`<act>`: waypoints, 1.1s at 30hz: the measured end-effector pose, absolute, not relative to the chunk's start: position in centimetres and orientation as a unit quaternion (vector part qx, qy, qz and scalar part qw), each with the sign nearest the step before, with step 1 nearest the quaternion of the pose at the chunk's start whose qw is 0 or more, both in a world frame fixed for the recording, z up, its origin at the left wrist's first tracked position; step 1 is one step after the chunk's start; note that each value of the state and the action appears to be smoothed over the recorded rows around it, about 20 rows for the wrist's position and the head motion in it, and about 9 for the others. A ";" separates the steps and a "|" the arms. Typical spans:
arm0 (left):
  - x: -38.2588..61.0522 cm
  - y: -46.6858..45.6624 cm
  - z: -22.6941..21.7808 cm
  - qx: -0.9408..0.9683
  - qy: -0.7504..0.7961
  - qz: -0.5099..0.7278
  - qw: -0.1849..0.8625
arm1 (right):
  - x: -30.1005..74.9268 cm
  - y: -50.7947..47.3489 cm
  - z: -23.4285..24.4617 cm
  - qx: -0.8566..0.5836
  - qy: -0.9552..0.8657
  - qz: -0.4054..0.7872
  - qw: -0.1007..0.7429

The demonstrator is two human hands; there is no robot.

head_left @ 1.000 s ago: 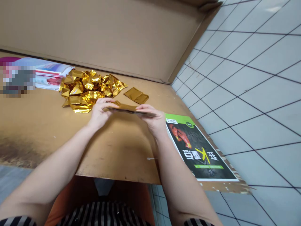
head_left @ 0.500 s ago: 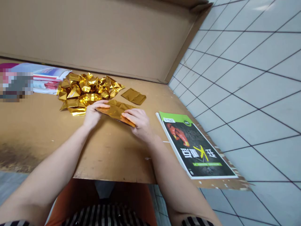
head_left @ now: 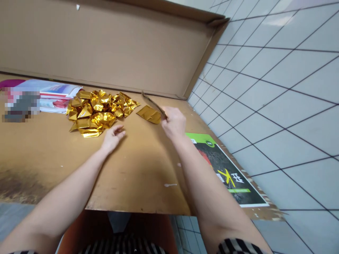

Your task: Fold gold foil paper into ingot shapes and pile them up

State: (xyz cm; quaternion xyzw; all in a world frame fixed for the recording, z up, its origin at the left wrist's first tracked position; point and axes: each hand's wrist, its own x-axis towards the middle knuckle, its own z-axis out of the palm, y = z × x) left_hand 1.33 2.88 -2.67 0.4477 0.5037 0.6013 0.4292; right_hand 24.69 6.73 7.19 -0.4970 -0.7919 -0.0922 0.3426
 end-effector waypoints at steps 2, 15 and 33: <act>1.6 2.9 -2.8 0.452 0.503 0.592 0.439 | 24.8 8.7 8.3 -0.516 -0.779 -0.140 0.327; 2.1 3.0 -2.8 0.495 0.500 0.542 0.460 | 21.1 12.0 2.5 -0.691 -0.721 0.045 -0.029; 2.2 2.9 -2.6 0.505 0.493 0.542 0.455 | 21.1 12.3 2.5 -0.705 -0.709 -0.014 -0.001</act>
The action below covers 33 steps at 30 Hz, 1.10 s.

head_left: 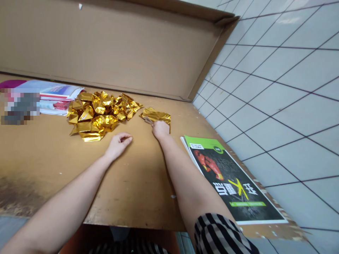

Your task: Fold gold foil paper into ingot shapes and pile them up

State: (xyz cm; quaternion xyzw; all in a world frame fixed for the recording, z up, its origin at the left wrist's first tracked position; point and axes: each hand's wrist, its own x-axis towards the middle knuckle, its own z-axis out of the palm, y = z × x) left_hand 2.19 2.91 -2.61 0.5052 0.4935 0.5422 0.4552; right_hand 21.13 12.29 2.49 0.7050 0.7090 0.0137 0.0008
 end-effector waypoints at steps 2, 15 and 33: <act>2.1 2.9 -2.6 0.509 0.491 0.541 0.455 | 21.0 12.4 2.4 0.711 0.703 0.019 -0.003; 2.1 3.0 -2.6 0.508 0.495 0.542 0.451 | 20.2 11.3 3.1 0.716 0.698 -0.004 0.013; 1.7 3.0 -1.9 0.454 0.492 0.560 0.489 | 20.9 7.8 5.6 0.680 0.723 0.107 -0.055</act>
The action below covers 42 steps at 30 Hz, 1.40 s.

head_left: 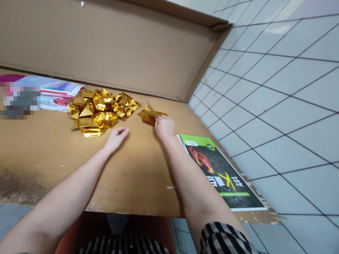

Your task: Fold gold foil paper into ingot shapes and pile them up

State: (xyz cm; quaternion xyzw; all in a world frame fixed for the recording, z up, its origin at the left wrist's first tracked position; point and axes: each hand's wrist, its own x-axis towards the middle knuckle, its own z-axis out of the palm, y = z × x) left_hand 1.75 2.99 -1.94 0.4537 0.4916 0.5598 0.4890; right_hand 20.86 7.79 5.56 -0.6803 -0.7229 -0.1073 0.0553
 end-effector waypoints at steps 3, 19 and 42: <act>1.5 3.0 -1.5 0.396 0.476 0.563 0.547 | 19.7 4.8 6.2 -0.612 -0.781 -0.122 0.030; 0.5 2.3 -0.4 0.346 0.483 0.516 0.617 | 19.7 -0.8 2.0 -0.530 -0.790 0.121 0.284; 0.8 1.2 1.0 0.440 0.425 0.571 0.547 | 22.7 2.0 0.2 -0.470 -0.571 0.445 0.505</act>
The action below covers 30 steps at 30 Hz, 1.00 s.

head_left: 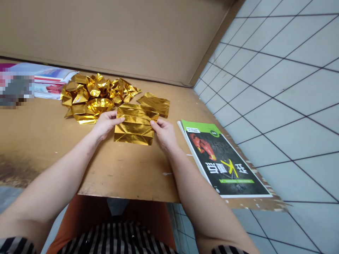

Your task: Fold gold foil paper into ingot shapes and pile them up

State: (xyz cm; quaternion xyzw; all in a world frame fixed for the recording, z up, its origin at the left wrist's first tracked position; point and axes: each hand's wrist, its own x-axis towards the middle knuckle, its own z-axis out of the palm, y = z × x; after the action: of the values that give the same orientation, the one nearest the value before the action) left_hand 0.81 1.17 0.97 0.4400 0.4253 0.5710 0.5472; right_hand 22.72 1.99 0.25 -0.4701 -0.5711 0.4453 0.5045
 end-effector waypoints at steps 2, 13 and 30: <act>0.6 1.3 1.0 0.452 0.436 0.576 0.523 | 22.8 1.9 0.6 -0.466 -0.595 0.406 0.514; 1.2 -0.5 3.1 0.494 0.441 0.669 0.337 | 23.3 0.6 2.6 -0.460 -0.665 0.244 0.535; -0.1 0.0 3.3 0.567 0.590 0.307 0.487 | 23.9 1.3 1.9 -0.558 -0.691 0.386 0.249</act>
State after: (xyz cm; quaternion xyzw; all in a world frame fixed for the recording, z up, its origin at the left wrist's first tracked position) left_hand -0.07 -0.05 3.29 0.5669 0.5896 0.3067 0.4868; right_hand 23.91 1.29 1.87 -0.5583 -0.6910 0.3858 0.2490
